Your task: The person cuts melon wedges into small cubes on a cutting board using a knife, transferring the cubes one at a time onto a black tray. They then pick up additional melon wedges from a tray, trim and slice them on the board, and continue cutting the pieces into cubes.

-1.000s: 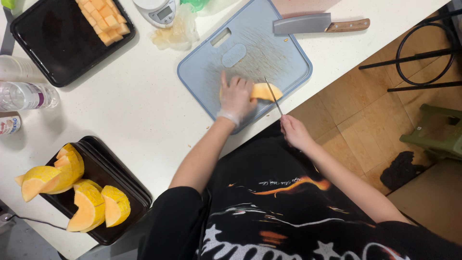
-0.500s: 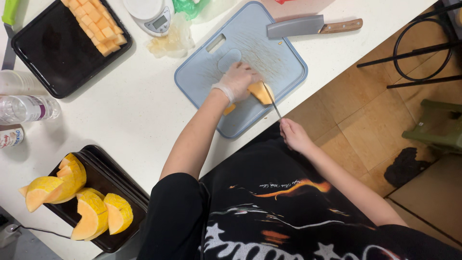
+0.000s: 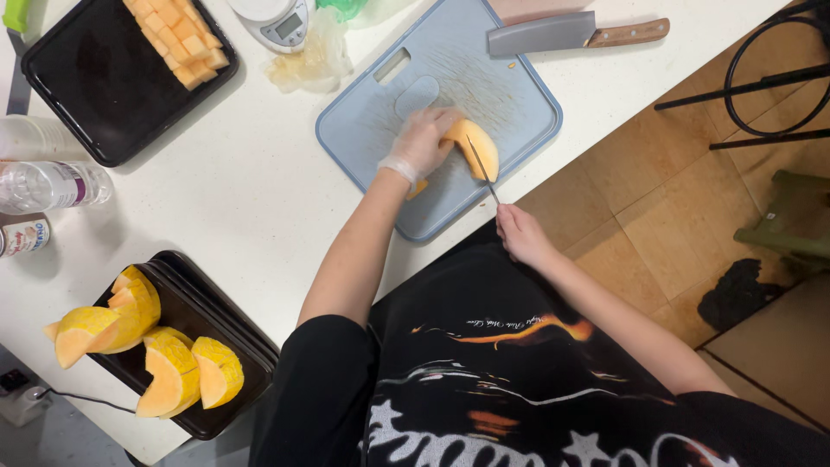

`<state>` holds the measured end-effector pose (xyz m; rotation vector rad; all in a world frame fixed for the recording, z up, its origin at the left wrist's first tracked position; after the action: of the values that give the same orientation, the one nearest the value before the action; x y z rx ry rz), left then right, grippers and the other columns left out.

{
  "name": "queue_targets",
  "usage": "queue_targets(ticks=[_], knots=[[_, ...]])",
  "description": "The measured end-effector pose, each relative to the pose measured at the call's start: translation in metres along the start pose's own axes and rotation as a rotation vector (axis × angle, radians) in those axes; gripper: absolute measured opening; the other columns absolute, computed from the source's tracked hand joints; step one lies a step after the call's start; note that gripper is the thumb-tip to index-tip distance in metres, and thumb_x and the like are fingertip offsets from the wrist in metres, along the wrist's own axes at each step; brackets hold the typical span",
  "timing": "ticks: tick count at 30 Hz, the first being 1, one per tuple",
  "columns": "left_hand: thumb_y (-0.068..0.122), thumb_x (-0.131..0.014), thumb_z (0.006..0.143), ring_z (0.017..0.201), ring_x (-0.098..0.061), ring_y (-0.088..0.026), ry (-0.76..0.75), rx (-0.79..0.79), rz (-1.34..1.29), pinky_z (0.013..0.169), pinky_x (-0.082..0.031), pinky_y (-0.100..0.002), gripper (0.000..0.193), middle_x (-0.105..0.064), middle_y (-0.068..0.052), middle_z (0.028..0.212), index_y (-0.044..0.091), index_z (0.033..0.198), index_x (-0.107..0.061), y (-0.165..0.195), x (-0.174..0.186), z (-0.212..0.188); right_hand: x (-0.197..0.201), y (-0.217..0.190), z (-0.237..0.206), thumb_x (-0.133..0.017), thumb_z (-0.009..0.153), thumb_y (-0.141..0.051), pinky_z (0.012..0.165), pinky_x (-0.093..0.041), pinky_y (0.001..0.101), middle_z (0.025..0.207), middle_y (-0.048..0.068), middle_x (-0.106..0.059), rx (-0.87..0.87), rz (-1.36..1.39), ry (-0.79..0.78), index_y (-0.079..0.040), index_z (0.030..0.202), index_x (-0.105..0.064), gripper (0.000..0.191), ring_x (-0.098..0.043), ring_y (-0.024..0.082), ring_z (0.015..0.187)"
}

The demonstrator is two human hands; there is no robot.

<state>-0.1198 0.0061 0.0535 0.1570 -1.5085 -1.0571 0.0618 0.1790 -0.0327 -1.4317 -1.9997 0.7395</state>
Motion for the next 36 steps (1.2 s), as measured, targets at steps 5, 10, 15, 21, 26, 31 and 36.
queue_targets(ticks=[5, 10, 15, 21, 26, 31, 36], knots=[[0.0, -0.07, 0.082, 0.116, -0.061, -0.036, -0.056, 0.112, -0.11, 0.104, -0.047, -0.044, 0.062, -0.069, -0.013, 0.124, 0.013, 0.141, -0.057, -0.008, -0.004, 0.003, -0.007, 0.001, 0.0, -0.038, 0.109, -0.04, 0.035, -0.037, 0.0289, 0.065, 0.0, -0.044, -0.017, 0.059, 0.02, -0.008, 0.086, -0.049, 0.041, -0.04, 0.009, 0.042], [-0.003, -0.071, 0.08, 0.114, -0.064, -0.035, -0.012, 0.162, -0.213, 0.102, -0.05, -0.042, 0.071, -0.07, -0.014, 0.126, 0.013, 0.146, -0.051, -0.01, 0.0, 0.0, -0.017, 0.01, 0.004, -0.039, 0.109, -0.041, 0.036, -0.037, 0.029, 0.065, 0.0, -0.045, -0.011, 0.108, 0.005, -0.008, 0.087, -0.048, 0.041, -0.039, 0.01, 0.042], [-0.002, -0.073, 0.078, 0.105, -0.071, -0.029, 0.069, 0.269, -0.336, 0.095, -0.055, -0.037, 0.067, -0.071, -0.015, 0.122, 0.007, 0.142, -0.055, -0.02, 0.002, -0.009, -0.017, 0.008, 0.011, -0.039, 0.109, -0.042, 0.037, -0.038, 0.0293, 0.066, 0.001, -0.047, 0.02, 0.02, 0.028, -0.008, 0.089, -0.051, 0.041, -0.043, 0.011, 0.043], [0.003, -0.075, 0.082, 0.094, -0.076, -0.026, 0.115, 0.29, -0.365, 0.086, -0.06, -0.033, 0.039, -0.076, -0.016, 0.107, 0.003, 0.121, -0.069, -0.022, 0.008, -0.021, -0.015, 0.008, 0.014, -0.039, 0.109, -0.042, 0.04, -0.04, 0.0313, 0.067, 0.002, -0.048, 0.056, -0.038, 0.073, -0.006, 0.089, -0.052, 0.043, -0.047, 0.012, 0.047], [0.007, -0.074, 0.086, 0.09, -0.077, -0.024, 0.137, 0.342, -0.372, 0.083, -0.06, -0.032, 0.027, -0.077, -0.014, 0.103, 0.004, 0.113, -0.073, -0.024, 0.009, -0.023, -0.011, 0.001, 0.019, -0.04, 0.11, -0.042, 0.053, -0.047, 0.0356, 0.067, 0.006, -0.057, 0.188, -0.182, 0.146, -0.003, 0.091, -0.056, 0.046, -0.055, 0.018, 0.056], [0.008, -0.074, 0.086, 0.088, -0.077, -0.022, 0.134, 0.368, -0.387, 0.081, -0.06, -0.032, 0.025, -0.077, -0.012, 0.101, 0.004, 0.111, -0.074, -0.027, 0.008, -0.024, -0.01, 0.007, 0.022, -0.04, 0.109, -0.042, 0.06, -0.049, 0.0389, 0.069, 0.009, -0.06, 0.179, -0.219, 0.164, -0.002, 0.092, -0.057, 0.047, -0.059, 0.022, 0.061], [0.009, -0.076, 0.085, 0.085, -0.077, -0.021, 0.091, 0.436, -0.387, 0.079, -0.06, -0.031, 0.023, -0.078, -0.011, 0.098, 0.004, 0.107, -0.074, -0.034, 0.002, -0.025, -0.01, 0.004, 0.023, -0.039, 0.11, -0.042, 0.064, -0.049, 0.0405, 0.07, 0.012, -0.061, 0.233, -0.268, 0.183, -0.001, 0.093, -0.057, 0.048, -0.061, 0.026, 0.066]])
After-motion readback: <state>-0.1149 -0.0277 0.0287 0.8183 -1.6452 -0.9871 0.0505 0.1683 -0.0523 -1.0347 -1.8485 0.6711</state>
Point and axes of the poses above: each hand's wrist, its own z-axis towards the middle knuckle, its own x-axis out of the back of the hand, y = z × x, the point moved 10 cm from there along z, towards the middle knuckle
